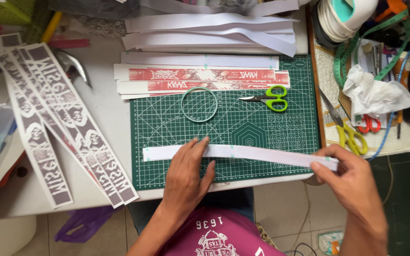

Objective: The person assembles long white paper strips by applying small pieces of tape to their ends and pressing them together. They use green-handled scissors to cut a green plastic ring and place it on the table. The person repeats the taping and joining process on multiple strips on a green cutting mat.

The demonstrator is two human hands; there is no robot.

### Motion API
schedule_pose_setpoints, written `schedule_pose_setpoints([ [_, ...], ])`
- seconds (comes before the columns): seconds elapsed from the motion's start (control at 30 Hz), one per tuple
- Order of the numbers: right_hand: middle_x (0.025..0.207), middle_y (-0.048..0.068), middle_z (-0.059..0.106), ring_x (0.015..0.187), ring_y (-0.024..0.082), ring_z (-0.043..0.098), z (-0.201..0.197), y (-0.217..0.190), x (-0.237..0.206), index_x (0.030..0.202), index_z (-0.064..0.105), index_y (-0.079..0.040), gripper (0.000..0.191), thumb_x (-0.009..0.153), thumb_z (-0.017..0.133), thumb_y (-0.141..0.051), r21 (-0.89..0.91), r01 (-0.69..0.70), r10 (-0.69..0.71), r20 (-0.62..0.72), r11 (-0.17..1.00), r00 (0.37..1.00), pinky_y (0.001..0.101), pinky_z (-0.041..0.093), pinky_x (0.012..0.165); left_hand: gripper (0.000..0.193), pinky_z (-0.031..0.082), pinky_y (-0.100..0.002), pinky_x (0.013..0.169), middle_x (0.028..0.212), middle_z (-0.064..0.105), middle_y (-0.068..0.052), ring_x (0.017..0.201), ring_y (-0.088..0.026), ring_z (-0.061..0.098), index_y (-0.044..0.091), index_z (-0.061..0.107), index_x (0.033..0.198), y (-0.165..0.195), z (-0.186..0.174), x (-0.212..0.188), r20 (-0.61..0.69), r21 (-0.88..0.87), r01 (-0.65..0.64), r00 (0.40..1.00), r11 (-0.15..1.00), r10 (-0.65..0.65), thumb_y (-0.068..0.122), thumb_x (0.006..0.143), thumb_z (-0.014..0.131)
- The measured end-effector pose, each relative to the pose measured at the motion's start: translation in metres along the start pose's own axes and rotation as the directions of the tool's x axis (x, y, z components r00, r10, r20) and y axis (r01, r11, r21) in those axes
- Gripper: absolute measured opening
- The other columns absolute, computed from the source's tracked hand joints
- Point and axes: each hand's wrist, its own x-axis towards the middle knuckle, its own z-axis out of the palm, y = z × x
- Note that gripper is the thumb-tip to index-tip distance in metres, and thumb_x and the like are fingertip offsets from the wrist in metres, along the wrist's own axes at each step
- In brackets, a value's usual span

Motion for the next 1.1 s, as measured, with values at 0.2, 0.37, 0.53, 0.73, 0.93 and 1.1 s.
schedule_pose_setpoints([
  [0.2, 0.084, 0.003, 0.07, 0.067, 0.006, 0.058, -0.016, -0.006, -0.012, 0.101, 0.072, 0.001, 0.017, 0.085, 0.076, -0.004, -0.098, 0.073, -0.072, 0.016, 0.993, 0.997, 0.0215, 0.045, 0.056, 0.077, 0.036, -0.057, 0.115, 0.099, 0.07, -0.008, 0.105, -0.026, 0.068, 0.004, 0.034, 0.156, -0.002, -0.021, 0.023, 0.216, -0.032, 0.072, 0.974, 0.997, -0.064, 0.007, 0.088, 0.07],
  [0.37, 0.081, 0.004, 0.067, 0.066, 0.006, 0.055, -0.023, 0.017, 0.008, 0.104, 0.073, 0.001, 0.02, 0.086, 0.077, -0.004, -0.083, 0.061, -0.059, 0.027, 0.995, 0.998, 0.0229, 0.041, 0.055, 0.079, 0.038, -0.056, 0.113, 0.098, 0.071, -0.004, 0.096, -0.021, 0.07, 0.009, 0.033, 0.157, -0.013, -0.044, 0.024, 0.218, 0.07, 0.084, 0.971, 0.994, -0.098, 0.005, 0.087, 0.069],
  [0.53, 0.085, 0.001, 0.067, 0.071, 0.004, 0.058, -0.033, 0.029, 0.026, 0.105, 0.072, 0.0, 0.019, 0.087, 0.075, -0.005, 0.071, 0.075, -0.079, 0.067, 0.995, 0.995, 0.0207, 0.044, 0.059, 0.079, 0.044, -0.049, 0.111, 0.097, 0.072, -0.003, 0.089, -0.02, 0.071, 0.012, 0.034, 0.157, -0.029, -0.066, 0.027, 0.254, 0.031, 0.14, 0.957, 0.99, -0.143, 0.003, 0.088, 0.07],
  [0.73, 0.093, 0.002, 0.073, 0.086, 0.011, 0.067, -0.018, 0.003, 0.047, 0.104, 0.073, -0.005, 0.022, 0.082, 0.077, -0.007, -0.251, 0.409, -0.39, 0.124, 0.877, 0.912, 0.0245, 0.053, 0.074, 0.07, 0.044, -0.048, 0.112, 0.096, 0.073, -0.003, 0.09, -0.019, 0.07, 0.013, 0.04, 0.154, -0.044, -0.078, 0.037, 0.16, 0.207, -0.039, 0.987, 0.978, 0.005, 0.004, 0.092, 0.07],
  [0.93, 0.116, 0.003, 0.073, 0.12, 0.023, 0.065, 0.027, -0.008, 0.071, 0.097, 0.071, -0.012, 0.023, 0.076, 0.08, -0.009, -0.557, 0.711, -0.72, 0.265, 0.428, 0.641, 0.0427, 0.043, 0.105, 0.064, 0.042, -0.047, 0.117, 0.107, 0.073, -0.001, 0.108, -0.018, 0.067, 0.018, 0.047, 0.153, -0.065, -0.076, 0.027, 0.269, 0.564, -0.417, 0.909, 0.712, 0.318, 0.009, 0.094, 0.07],
  [1.1, 0.13, 0.0, 0.066, 0.125, 0.022, 0.062, 0.036, 0.004, 0.06, 0.101, 0.071, -0.016, 0.028, 0.076, 0.082, -0.01, -0.621, 0.711, -0.711, 0.333, 0.329, 0.62, 0.0469, 0.042, 0.113, 0.062, 0.041, -0.045, 0.118, 0.112, 0.073, 0.004, 0.119, -0.019, 0.063, 0.026, 0.052, 0.149, -0.072, -0.071, 0.006, 0.395, 0.618, -0.492, 0.869, 0.613, 0.299, 0.015, 0.091, 0.069],
])
